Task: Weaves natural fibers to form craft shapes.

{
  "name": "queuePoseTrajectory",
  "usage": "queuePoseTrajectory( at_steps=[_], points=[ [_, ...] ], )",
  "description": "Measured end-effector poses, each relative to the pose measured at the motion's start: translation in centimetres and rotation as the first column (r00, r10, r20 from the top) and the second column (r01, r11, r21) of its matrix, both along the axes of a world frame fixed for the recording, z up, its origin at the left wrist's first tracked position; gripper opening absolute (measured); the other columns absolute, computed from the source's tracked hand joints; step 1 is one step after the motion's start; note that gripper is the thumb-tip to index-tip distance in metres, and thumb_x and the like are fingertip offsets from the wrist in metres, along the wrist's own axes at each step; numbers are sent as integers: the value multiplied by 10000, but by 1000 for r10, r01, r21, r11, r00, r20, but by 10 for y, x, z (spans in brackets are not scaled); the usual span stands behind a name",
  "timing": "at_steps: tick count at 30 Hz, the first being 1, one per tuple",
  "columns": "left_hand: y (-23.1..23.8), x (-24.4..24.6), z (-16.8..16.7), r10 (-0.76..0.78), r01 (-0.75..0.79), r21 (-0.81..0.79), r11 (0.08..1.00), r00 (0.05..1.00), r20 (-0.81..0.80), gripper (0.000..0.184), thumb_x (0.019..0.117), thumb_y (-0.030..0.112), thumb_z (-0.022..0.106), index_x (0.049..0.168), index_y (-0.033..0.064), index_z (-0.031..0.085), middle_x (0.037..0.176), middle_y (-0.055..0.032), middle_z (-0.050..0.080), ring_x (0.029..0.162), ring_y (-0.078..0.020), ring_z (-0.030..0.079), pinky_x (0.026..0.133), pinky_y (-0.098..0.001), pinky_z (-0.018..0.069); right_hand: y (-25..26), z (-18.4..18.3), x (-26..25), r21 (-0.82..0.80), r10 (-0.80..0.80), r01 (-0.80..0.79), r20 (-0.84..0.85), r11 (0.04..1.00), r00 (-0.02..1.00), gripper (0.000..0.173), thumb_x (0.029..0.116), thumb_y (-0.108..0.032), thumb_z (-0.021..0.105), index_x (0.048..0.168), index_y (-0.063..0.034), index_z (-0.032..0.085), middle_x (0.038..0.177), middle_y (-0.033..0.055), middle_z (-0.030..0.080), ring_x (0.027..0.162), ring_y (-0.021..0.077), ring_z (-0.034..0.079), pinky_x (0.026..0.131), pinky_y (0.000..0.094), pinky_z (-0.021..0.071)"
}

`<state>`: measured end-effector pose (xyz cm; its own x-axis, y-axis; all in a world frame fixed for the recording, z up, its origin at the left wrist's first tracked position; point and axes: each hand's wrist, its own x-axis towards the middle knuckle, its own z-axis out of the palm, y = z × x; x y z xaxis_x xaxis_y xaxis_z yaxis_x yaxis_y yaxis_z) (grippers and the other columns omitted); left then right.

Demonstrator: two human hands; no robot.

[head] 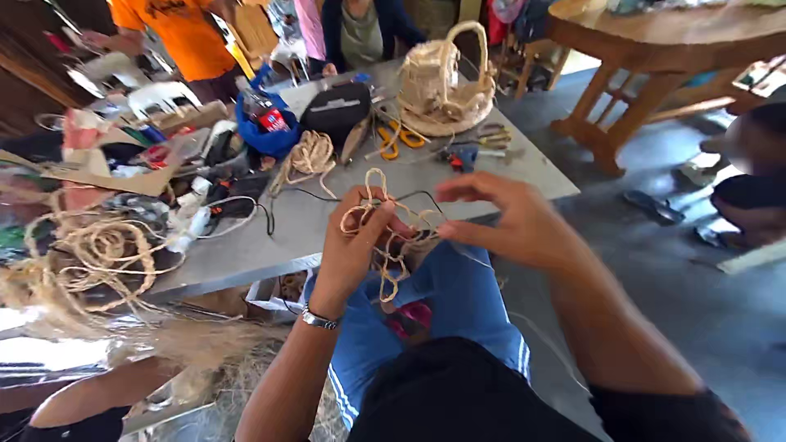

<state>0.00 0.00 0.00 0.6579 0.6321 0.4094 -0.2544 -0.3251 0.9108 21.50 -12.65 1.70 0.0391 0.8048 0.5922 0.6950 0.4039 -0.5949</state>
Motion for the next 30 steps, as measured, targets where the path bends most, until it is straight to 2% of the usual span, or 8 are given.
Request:
queuePoseTrajectory(
  at_steps=[2, 5, 9, 15, 19, 25, 27, 30],
  points=[
    [-6, -3, -10, 38, -38, 42, 998, 999, 0, 154, 1067, 179, 543, 1202, 113, 575, 857, -12, 702, 715, -94, 681, 666, -254, 598, 19, -12, -17, -11, 138, -141, -135, 990, 981, 393, 942, -320, 729, 1199, -26, 678, 1085, 43, 733, 1015, 101, 695, 928, 320, 587],
    [-15, -12, -20, 108, -109, 55, 992, 994, 19, 132, 1058, 159, 559, 1178, 109, 582, 859, -14, 698, 707, -86, 670, 634, -226, 574, 26, -21, -31, -44, 189, -209, -276, 977, 942, 183, 940, -186, 742, 1065, -56, 717, 956, 21, 734, 870, 92, 708, 813, 280, 616],
    [-28, -25, -27, 130, -131, 101, 986, 991, 16, 157, 1050, 159, 571, 1196, 106, 599, 883, -31, 706, 751, -113, 683, 690, -269, 592, 19, -26, -38, -122, 193, -232, -267, 965, 944, 359, 962, -296, 708, 1260, -99, 662, 1223, 30, 684, 1057, 139, 670, 884, 346, 583],
    [-29, -22, -28, 104, -115, 85, 990, 987, 121, 180, 1028, 109, 594, 1180, 17, 624, 868, -74, 728, 781, -155, 712, 753, -332, 610, 18, -24, -36, -184, 243, -329, -377, 926, 894, 140, 982, -185, 685, 1034, -62, 725, 874, -18, 705, 789, 14, 650, 753, 202, 558],
    [-30, -30, -29, 90, -72, -112, 991, 983, 160, 428, 1058, 256, 546, 1466, 137, 490, 1083, -123, 718, 925, -233, 726, 854, -414, 617, 16, -23, -37, -123, 180, -279, -510, 952, 841, 118, 974, -146, 687, 1038, -51, 718, 887, 17, 713, 782, 74, 668, 742, 252, 581],
    [-42, -37, -37, 159, -125, -189, 974, 971, 179, 962, 862, 381, 817, 1566, 185, 192, 1370, -105, 595, 1143, -268, 669, 958, -441, 586, 19, -31, -39, -50, 216, -352, -707, 935, 673, 119, 970, -131, 673, 1054, -48, 693, 922, 23, 695, 824, 91, 663, 801, 285, 582],
    [-48, -32, -46, 182, -141, -257, 956, 972, 146, 885, 858, 327, 820, 1527, 128, 275, 1390, -123, 581, 1185, -282, 651, 971, -454, 581, 18, -35, -42, -32, 226, -367, -735, 930, 639, 115, 969, -137, 676, 1056, -63, 687, 915, 15, 685, 826, 92, 656, 809, 287, 578],
    [-51, -26, -54, 164, -101, -333, 937, 972, 167, 420, 907, 81, 720, 1274, -22, 544, 1155, -172, 693, 1067, -271, 694, 953, -442, 579, 17, -41, -42, -50, 207, -373, -760, 927, 616, 86, 980, -123, 637, 1052, -86, 664, 906, 7, 665, 807, 79, 641, 770, 270, 570]
  ],
)
